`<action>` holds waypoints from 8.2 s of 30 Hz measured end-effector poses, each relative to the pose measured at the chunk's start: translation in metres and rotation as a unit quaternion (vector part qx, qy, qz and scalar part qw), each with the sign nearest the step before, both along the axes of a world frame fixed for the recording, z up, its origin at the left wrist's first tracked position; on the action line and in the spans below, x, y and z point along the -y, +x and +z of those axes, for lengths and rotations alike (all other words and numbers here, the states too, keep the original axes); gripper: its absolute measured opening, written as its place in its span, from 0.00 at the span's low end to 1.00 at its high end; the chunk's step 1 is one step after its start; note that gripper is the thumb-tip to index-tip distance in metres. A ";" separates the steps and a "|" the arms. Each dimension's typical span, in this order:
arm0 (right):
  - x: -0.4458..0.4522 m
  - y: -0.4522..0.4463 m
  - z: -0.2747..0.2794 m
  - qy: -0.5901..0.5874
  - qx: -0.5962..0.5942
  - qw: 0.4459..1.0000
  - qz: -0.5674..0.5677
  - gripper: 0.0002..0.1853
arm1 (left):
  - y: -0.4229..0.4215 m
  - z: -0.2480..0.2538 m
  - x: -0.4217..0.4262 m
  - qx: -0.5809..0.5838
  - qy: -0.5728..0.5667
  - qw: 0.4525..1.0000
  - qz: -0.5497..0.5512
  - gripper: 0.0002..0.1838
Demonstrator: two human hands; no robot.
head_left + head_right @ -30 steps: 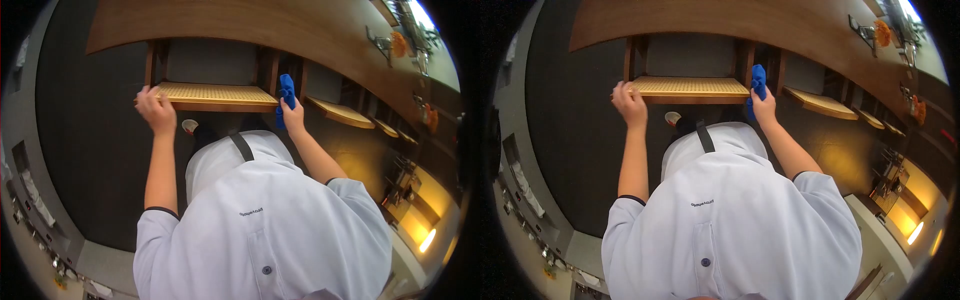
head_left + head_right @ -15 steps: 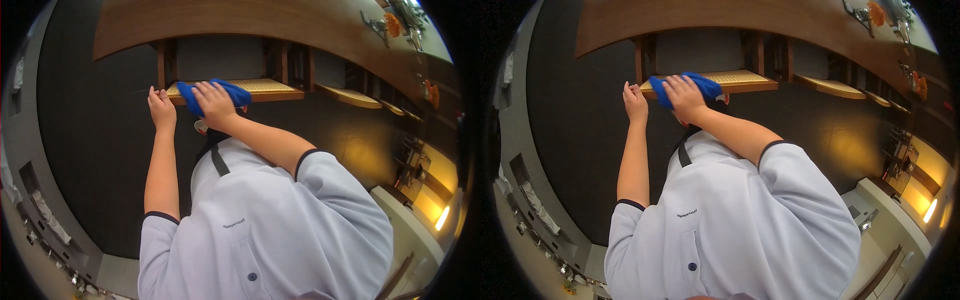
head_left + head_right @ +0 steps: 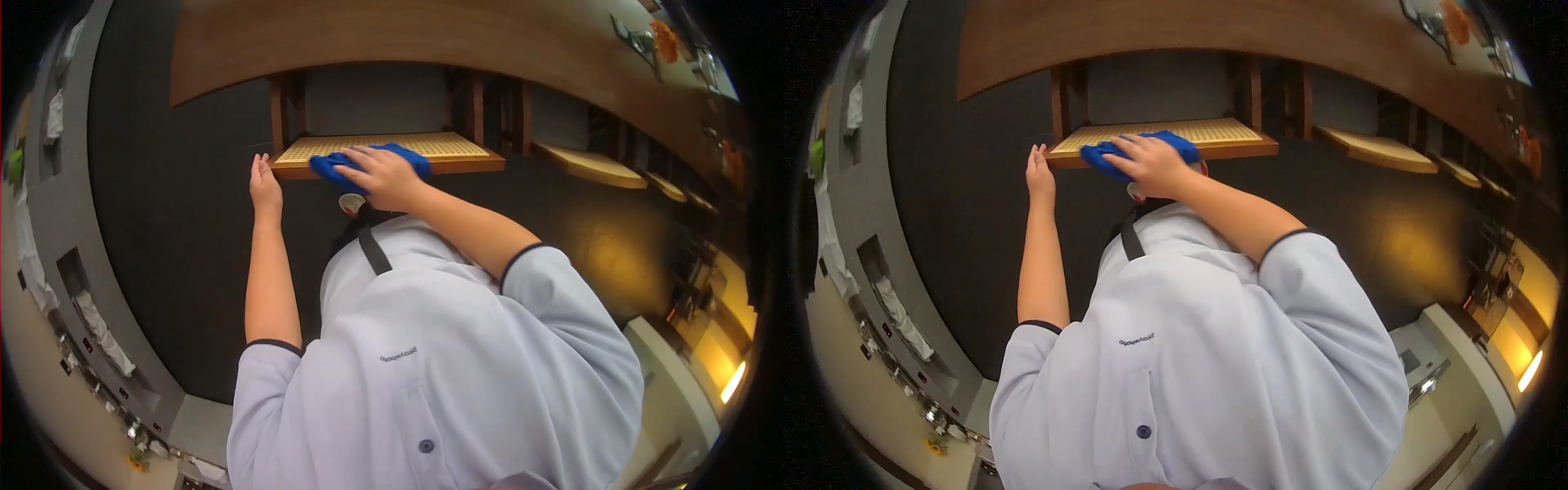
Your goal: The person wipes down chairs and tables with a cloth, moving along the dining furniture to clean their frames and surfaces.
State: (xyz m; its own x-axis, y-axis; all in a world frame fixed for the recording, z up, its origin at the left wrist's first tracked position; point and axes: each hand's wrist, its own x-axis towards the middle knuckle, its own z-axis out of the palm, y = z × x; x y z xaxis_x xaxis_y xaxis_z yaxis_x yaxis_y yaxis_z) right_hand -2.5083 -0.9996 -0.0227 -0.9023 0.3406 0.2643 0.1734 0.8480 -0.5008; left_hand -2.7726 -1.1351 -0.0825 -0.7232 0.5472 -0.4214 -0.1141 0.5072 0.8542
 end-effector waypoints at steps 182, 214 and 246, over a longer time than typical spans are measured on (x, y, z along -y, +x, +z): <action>-0.216 -0.946 -0.114 -0.687 -0.066 0.301 -0.658 0.27 | -0.982 0.420 -0.460 -0.007 0.689 0.490 -0.534 0.04; -0.611 -1.107 -0.048 -0.332 -0.485 0.078 -0.805 0.31 | -0.982 0.188 -1.067 -0.246 0.001 0.139 -0.959 0.20; -0.775 -0.981 -0.162 -0.317 -0.265 -0.273 -0.869 0.26 | -0.445 0.048 -1.099 -0.142 0.474 -0.316 -0.810 0.13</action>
State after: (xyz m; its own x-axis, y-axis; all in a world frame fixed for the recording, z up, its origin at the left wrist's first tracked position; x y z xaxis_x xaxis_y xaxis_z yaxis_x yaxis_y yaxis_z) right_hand -3.4893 -0.2242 -0.1844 0.4760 -0.6857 -0.5507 -0.8604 -0.2334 -0.4531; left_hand -3.2179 -0.0358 -0.0344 0.4078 -0.9130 -0.0146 -0.8837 -0.3986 0.2454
